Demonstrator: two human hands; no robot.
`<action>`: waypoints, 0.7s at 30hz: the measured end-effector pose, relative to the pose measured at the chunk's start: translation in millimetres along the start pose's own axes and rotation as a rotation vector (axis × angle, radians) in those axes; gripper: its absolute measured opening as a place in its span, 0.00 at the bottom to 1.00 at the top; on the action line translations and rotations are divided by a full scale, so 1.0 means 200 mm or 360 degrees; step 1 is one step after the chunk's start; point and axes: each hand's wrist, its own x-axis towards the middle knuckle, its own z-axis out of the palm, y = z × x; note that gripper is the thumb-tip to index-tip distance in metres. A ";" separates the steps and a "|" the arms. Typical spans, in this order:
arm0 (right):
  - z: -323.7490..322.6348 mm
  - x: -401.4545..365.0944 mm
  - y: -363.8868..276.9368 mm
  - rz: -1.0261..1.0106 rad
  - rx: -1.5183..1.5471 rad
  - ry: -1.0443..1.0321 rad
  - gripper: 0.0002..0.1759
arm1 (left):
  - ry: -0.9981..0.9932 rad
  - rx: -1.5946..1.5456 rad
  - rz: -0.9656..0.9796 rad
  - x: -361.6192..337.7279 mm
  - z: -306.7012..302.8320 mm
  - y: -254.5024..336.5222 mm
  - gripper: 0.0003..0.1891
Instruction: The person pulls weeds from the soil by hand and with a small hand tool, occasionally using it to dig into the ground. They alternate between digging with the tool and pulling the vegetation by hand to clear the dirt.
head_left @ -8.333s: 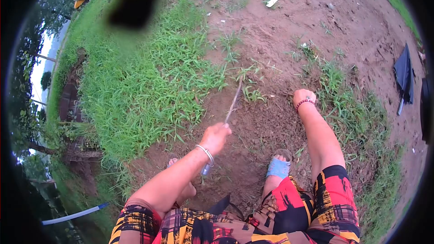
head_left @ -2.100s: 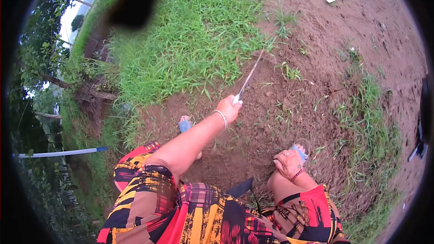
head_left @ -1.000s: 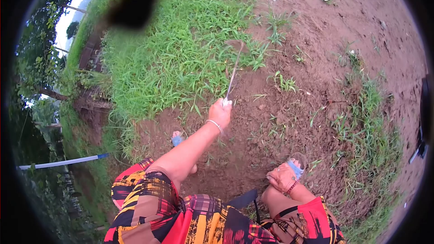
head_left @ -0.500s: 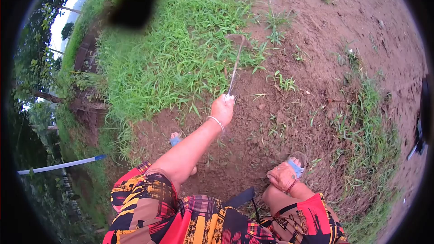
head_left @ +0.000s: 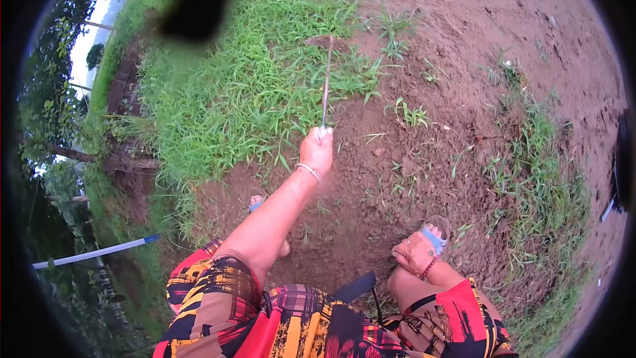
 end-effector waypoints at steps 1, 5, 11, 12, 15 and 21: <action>0.00 0.00 0.00 0.0022 -0.0009 -0.0021 0.11 | -0.0036 -0.0270 -0.0125 0.00 0.00 0.11 0.13; 0.02 -0.01 0.02 0.0021 -0.0023 0.0002 0.12 | -0.0177 0.0545 0.0070 -0.15 0.16 -0.15 0.15; 0.05 -0.01 0.02 0.0090 -0.0122 0.0039 0.12 | -0.0321 0.0200 -0.0060 -0.17 0.05 -0.17 0.14; 0.02 -0.01 0.00 0.0085 -0.0061 -0.0014 0.12 | -0.0324 0.0202 -0.0065 -0.17 0.04 -0.13 0.14; -0.02 -0.01 -0.01 0.0036 -0.0001 -0.0040 0.12 | -0.0056 0.0281 0.0141 -0.14 0.07 -0.05 0.15; -0.05 -0.01 -0.03 0.0015 -0.0027 -0.0077 0.10 | -0.0139 0.0204 -0.0059 -0.13 0.11 0.04 0.15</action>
